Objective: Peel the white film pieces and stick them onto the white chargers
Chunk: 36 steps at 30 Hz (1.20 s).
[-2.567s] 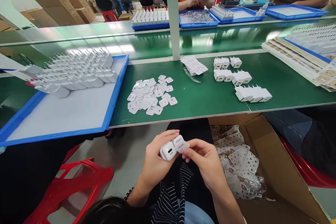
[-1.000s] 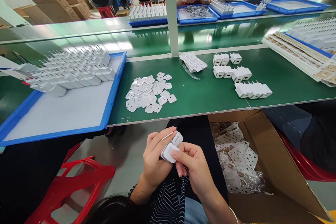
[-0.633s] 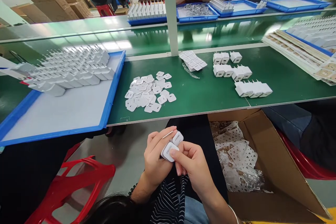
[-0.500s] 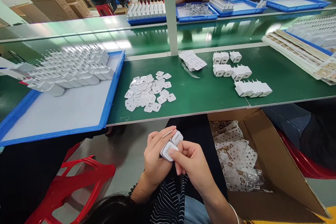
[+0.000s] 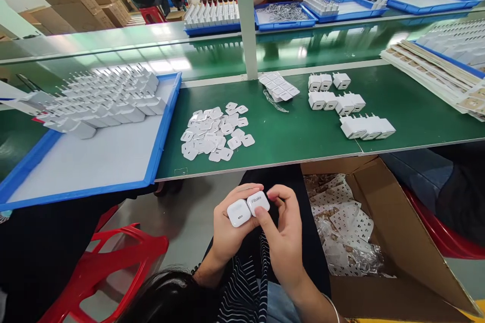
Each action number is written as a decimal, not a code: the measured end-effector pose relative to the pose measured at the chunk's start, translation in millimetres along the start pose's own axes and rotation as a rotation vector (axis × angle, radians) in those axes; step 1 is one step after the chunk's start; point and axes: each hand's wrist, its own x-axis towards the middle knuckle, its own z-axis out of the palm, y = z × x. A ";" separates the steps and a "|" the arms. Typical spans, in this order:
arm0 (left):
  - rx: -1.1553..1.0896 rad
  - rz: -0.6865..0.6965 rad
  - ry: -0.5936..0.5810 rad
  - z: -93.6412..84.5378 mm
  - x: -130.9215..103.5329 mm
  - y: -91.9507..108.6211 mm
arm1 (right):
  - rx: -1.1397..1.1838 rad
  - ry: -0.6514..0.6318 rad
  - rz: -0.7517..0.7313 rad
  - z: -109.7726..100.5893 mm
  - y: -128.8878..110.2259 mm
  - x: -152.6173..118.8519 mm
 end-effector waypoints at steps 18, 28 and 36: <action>0.013 0.042 -0.060 -0.5 -0.6 11.0 | 0.295 -0.345 0.316 -5.9 -2.3 2.0; 0.066 0.109 -0.099 2.3 -2.4 18.5 | 0.247 -0.279 0.254 -2.6 -9.2 -3.2; 0.117 0.168 -0.135 0.9 -3.5 21.7 | 0.275 -0.193 0.256 2.3 -13.3 -7.1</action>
